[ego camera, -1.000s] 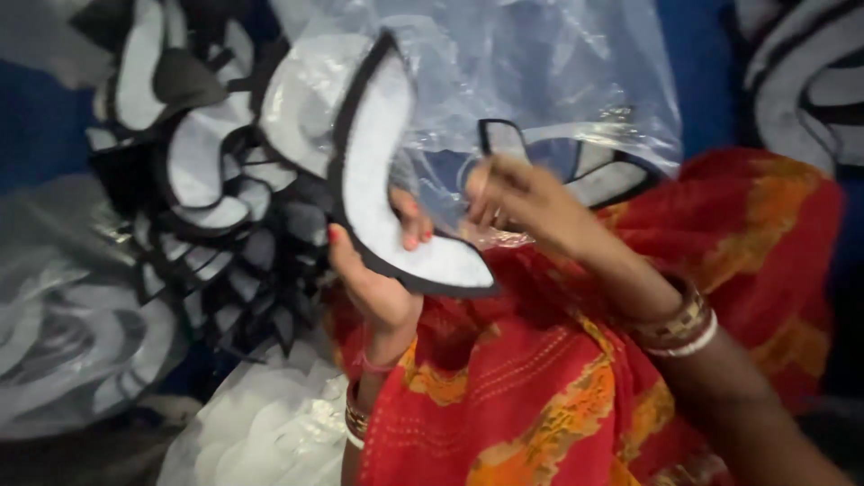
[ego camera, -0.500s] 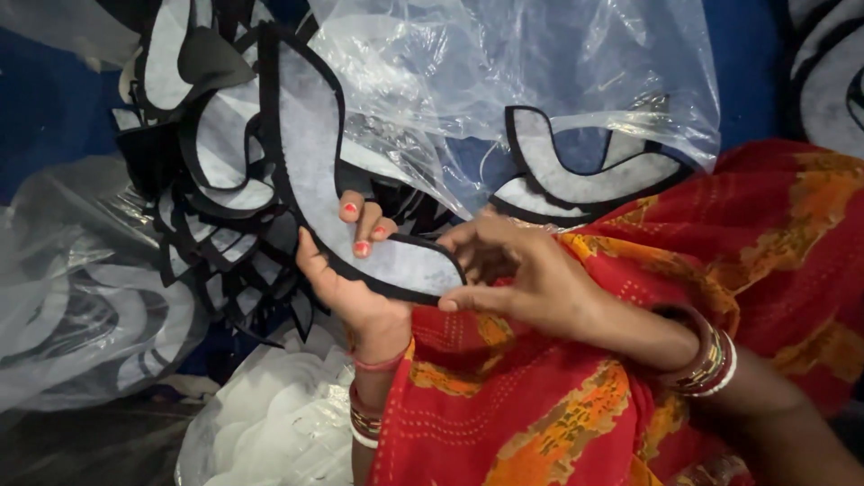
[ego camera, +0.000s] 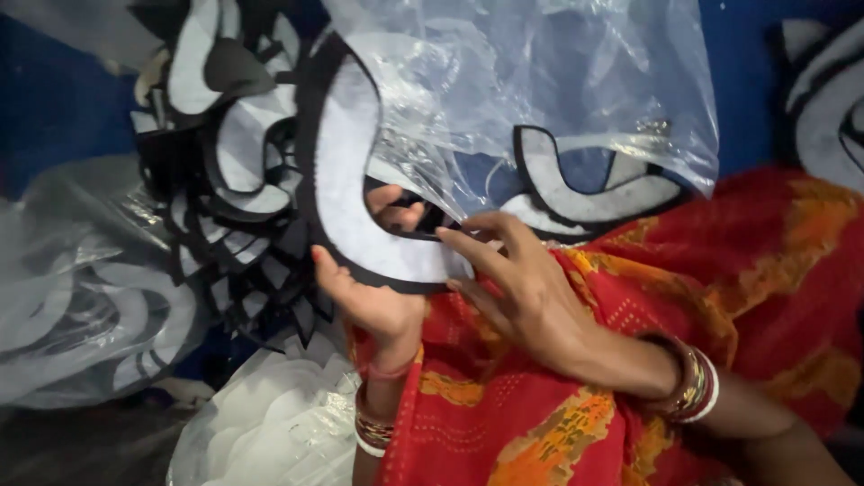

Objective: The person sits and handles a large pile of black and white crescent-shaped foam pieces. They pick up individual pieces, inspect them, and sort them into a neat stack on their lap.

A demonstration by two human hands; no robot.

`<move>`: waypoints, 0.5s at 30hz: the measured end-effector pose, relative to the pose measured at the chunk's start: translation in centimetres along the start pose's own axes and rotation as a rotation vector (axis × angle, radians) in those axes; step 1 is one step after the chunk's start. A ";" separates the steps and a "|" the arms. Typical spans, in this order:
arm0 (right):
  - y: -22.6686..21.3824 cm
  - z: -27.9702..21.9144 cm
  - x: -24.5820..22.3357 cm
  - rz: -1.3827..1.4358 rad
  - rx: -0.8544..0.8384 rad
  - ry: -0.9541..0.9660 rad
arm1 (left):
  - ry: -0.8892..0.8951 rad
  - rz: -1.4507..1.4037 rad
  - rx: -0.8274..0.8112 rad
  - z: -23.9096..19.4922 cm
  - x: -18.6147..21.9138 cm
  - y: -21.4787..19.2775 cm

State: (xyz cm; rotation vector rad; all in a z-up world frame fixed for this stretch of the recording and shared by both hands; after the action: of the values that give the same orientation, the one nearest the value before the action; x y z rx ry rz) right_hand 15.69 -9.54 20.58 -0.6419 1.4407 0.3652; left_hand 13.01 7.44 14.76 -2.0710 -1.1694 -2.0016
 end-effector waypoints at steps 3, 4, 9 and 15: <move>-0.8 -0.8 -2.7 -0.122 0.179 -0.239 | 0.043 -0.070 -0.112 0.0 -0.3 0.5; -1.1 -1.1 -2.9 -0.120 0.226 -0.255 | -0.015 -0.054 -0.056 0.1 -0.7 0.3; -1.8 1.5 0.1 0.450 0.199 0.149 | -0.085 -0.084 -0.137 0.0 -2.2 0.8; -4.3 13.6 -10.4 0.391 0.198 -0.285 | -0.206 -0.071 -0.026 -0.7 -5.3 0.0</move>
State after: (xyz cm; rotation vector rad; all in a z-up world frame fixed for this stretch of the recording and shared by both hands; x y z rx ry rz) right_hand 27.88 -3.16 31.66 -0.1364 1.3023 0.5858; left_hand 12.98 4.55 10.22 -2.3266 -1.2714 -1.8770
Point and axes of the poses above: each hand's wrist, its own z-axis towards the middle knuckle, its own y-axis out of the palm, x = y × z, the point moved 10 cm from there along z, towards the middle knuckle, and after that the axes turned 11 degrees about z, right-handed, at the moved point
